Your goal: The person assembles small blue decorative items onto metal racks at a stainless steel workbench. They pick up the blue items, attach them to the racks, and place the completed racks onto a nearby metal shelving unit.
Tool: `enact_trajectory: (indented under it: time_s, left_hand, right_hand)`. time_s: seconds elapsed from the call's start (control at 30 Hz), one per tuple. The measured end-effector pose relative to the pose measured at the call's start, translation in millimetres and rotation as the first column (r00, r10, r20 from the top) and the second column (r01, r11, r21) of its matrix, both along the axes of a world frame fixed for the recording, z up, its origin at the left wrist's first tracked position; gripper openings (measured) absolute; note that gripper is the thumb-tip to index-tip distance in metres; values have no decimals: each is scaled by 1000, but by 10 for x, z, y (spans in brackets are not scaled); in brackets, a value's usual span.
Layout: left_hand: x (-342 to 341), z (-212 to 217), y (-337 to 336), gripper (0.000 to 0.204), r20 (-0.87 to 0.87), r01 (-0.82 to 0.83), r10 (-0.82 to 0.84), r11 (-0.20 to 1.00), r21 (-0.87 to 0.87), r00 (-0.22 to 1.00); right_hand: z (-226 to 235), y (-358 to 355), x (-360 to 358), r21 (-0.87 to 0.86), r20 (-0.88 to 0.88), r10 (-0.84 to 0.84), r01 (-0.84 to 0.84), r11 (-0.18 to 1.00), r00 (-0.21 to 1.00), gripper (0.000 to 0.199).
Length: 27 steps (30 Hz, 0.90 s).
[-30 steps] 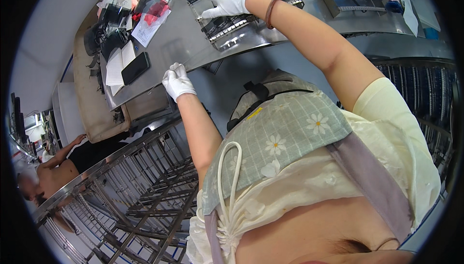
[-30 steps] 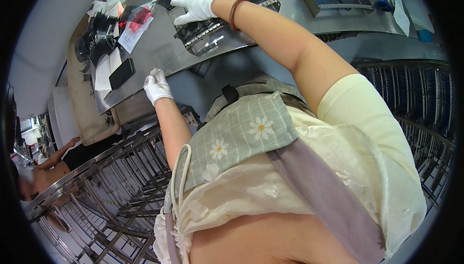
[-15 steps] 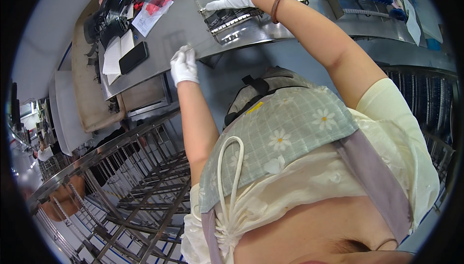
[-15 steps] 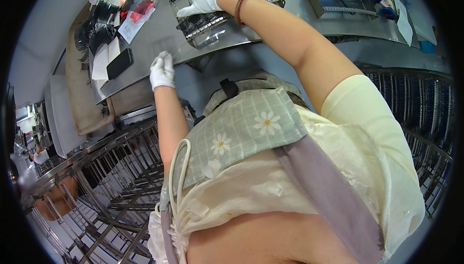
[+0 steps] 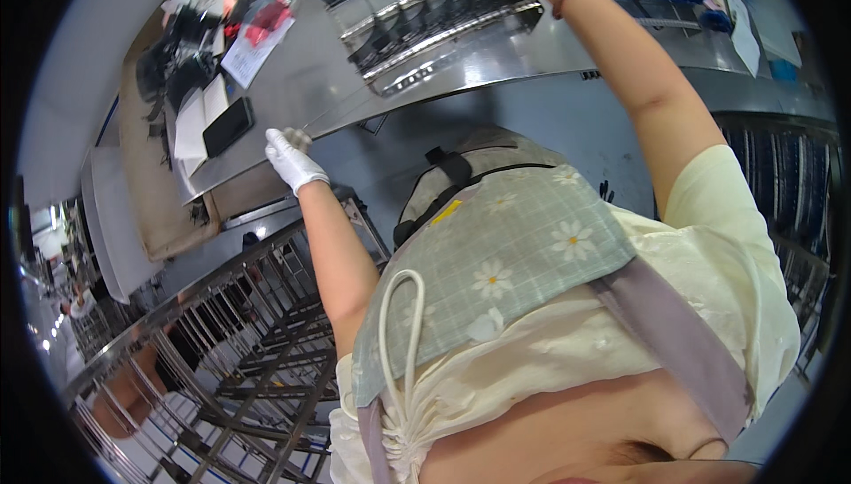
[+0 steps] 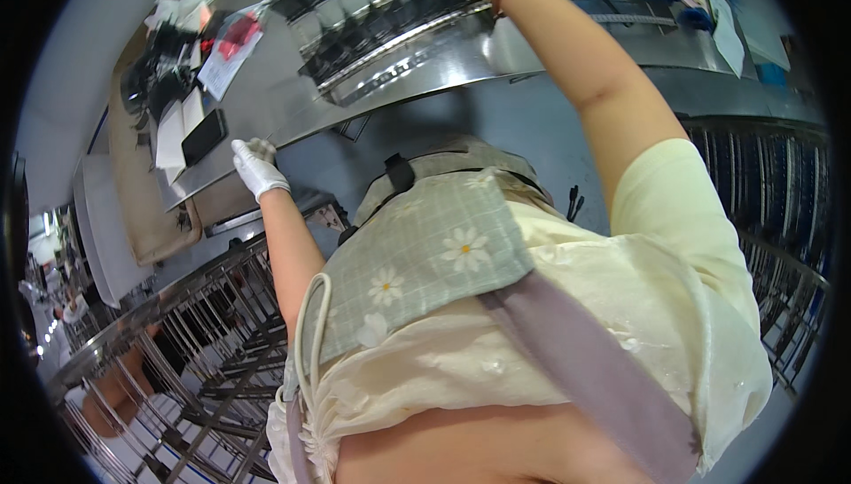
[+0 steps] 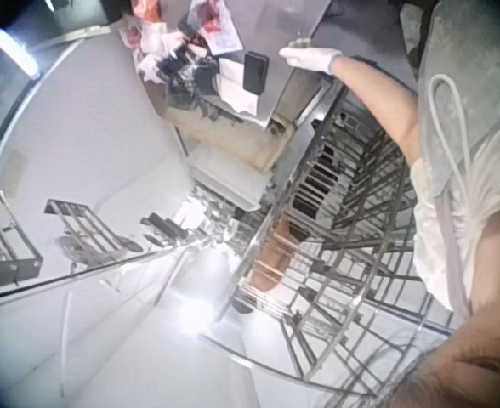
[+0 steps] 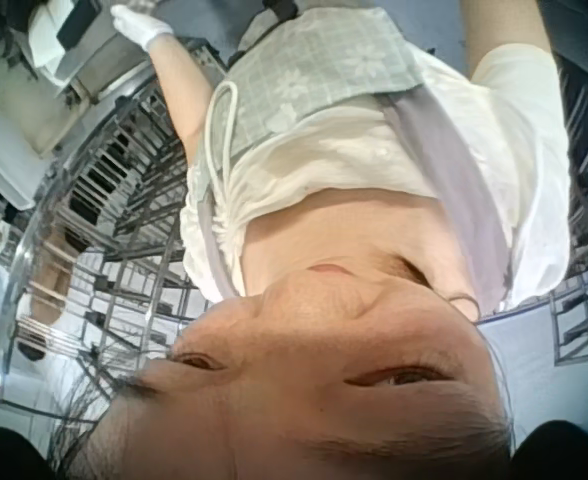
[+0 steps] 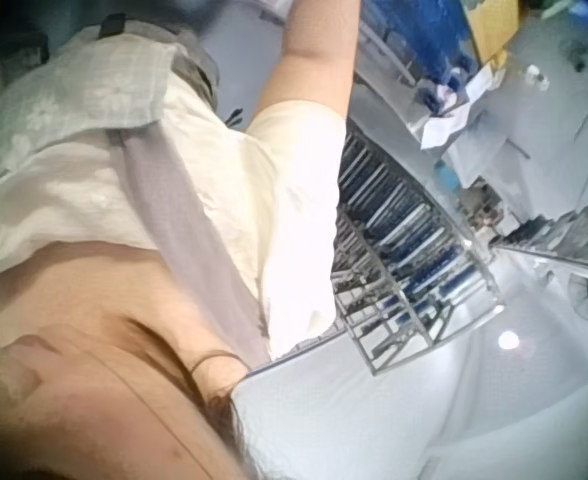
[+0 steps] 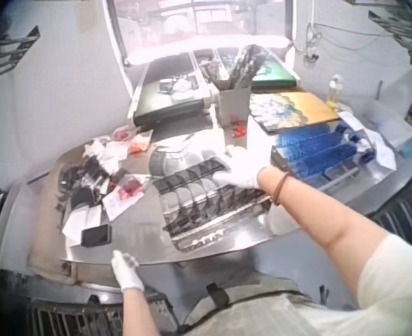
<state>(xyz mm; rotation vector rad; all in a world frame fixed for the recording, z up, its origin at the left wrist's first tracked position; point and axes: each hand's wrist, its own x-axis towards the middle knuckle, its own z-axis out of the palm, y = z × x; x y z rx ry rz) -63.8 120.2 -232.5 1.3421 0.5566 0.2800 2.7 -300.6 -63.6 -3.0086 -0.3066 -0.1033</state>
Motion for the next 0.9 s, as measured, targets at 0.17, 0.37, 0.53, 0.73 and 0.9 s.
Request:
enact_trajectory:
  time_s: [0.17,0.37,0.53,0.73,0.9]
  left_hand:
    - [173,-120,-881,71,1,497,-582,696,518,813]
    - [-126,-50,-1155,84,12,288,-454,584,759,891]
    - [-74,40,-907,45,-276,402,-396,283,871,876]
    - [19,-39,-942,35,-298,393,-366,218,893,882]
    - [83,-26,-992,28,-295,385,-363,203,900,884]
  right_hand:
    - [-192,-86,-68,-47,-36,-39,37,998,999,82]
    - [-381,-366,225,500,170,141,-209,841,975,70]
    - [-412,-975,-159,297,-81,-215,229,927,973,36]
    - [-818,-819,-647,205,-392,-62,153,967,918,42]
    - [-952,-785,-518,96,-337,-148,190,977,930,19]
